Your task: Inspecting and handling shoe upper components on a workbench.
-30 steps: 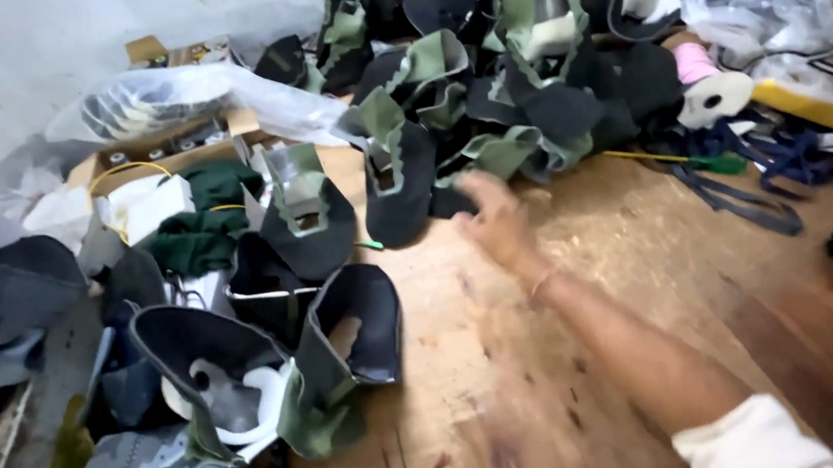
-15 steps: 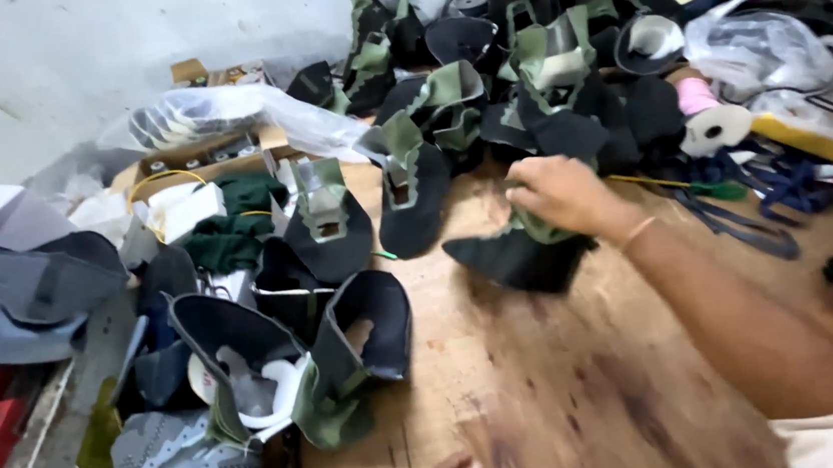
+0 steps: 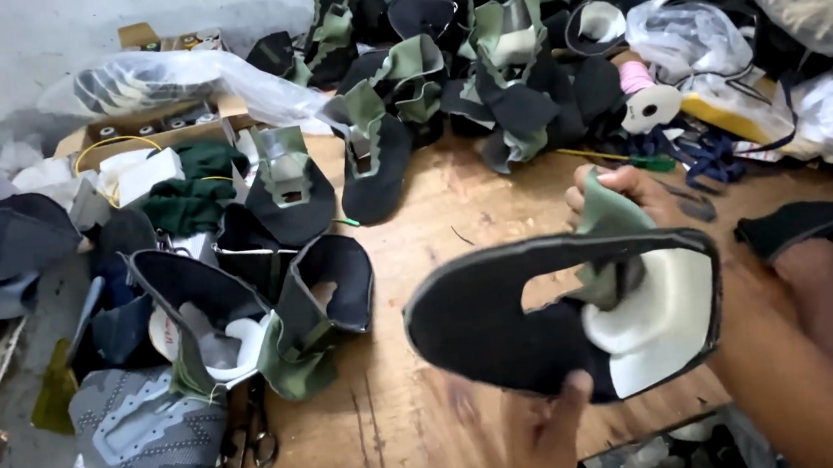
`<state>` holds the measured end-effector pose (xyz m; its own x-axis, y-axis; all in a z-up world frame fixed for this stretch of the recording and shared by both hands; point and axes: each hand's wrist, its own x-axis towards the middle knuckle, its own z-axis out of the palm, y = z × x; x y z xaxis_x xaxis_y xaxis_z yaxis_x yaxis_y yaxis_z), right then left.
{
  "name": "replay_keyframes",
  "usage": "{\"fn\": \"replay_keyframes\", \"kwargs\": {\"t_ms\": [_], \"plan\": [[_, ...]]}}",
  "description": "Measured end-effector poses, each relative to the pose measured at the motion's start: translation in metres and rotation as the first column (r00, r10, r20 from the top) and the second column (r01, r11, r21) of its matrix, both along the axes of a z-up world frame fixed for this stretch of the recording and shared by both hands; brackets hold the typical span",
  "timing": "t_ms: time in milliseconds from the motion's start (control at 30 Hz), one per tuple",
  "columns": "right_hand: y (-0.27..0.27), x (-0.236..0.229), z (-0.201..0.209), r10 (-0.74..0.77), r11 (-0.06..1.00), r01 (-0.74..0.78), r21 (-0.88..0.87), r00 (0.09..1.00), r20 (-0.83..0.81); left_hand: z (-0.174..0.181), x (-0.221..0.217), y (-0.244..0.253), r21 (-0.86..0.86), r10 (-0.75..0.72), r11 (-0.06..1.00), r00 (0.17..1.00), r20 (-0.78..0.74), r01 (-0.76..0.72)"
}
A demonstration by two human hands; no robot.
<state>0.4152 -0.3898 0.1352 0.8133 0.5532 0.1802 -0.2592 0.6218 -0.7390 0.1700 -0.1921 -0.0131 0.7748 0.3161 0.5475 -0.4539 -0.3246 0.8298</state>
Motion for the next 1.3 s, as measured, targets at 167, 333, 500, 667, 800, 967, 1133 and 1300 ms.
{"fn": "replay_keyframes", "kwargs": {"t_ms": [167,333,500,667,800,967,1133,1300], "plan": [[-0.011,0.022,-0.058,0.112,0.975,-0.127,0.183,0.990,0.091,0.072,0.068,0.009,0.120,-0.023,0.993,0.991,0.134,0.007],[-0.028,0.016,-0.089,-0.360,0.889,0.399,-0.224,0.912,0.194,0.087,0.081,0.054,0.006,-0.220,0.975,0.970,-0.098,0.222],[-0.004,-0.078,-0.076,-0.406,0.736,0.650,-0.189,0.646,0.646,0.065,0.091,0.074,0.063,-0.199,0.974,0.958,-0.208,0.216],[0.006,-0.119,-0.179,-0.333,0.162,0.872,-0.462,0.488,0.807,0.033,0.105,0.061,0.418,-0.061,0.886,0.943,-0.326,0.202],[0.001,-0.130,-0.194,-0.447,-0.015,0.798,-0.602,0.533,0.718,0.038,0.110,0.052,0.557,-0.069,0.790,0.940,-0.335,0.257],[0.036,-0.169,-0.158,-0.093,-0.235,0.971,0.050,-0.074,0.993,0.035,0.107,0.057,0.542,-0.114,0.789,0.936,-0.334,0.290],[0.052,-0.145,-0.175,-0.142,-0.029,0.874,-0.485,0.477,0.867,0.036,0.097,0.061,0.510,-0.153,0.798,0.926,-0.344,0.321],[0.067,-0.144,-0.178,-0.104,-0.090,0.888,-0.450,0.441,0.891,0.029,0.089,0.062,0.448,-0.150,0.840,0.925,-0.348,0.305]]}}
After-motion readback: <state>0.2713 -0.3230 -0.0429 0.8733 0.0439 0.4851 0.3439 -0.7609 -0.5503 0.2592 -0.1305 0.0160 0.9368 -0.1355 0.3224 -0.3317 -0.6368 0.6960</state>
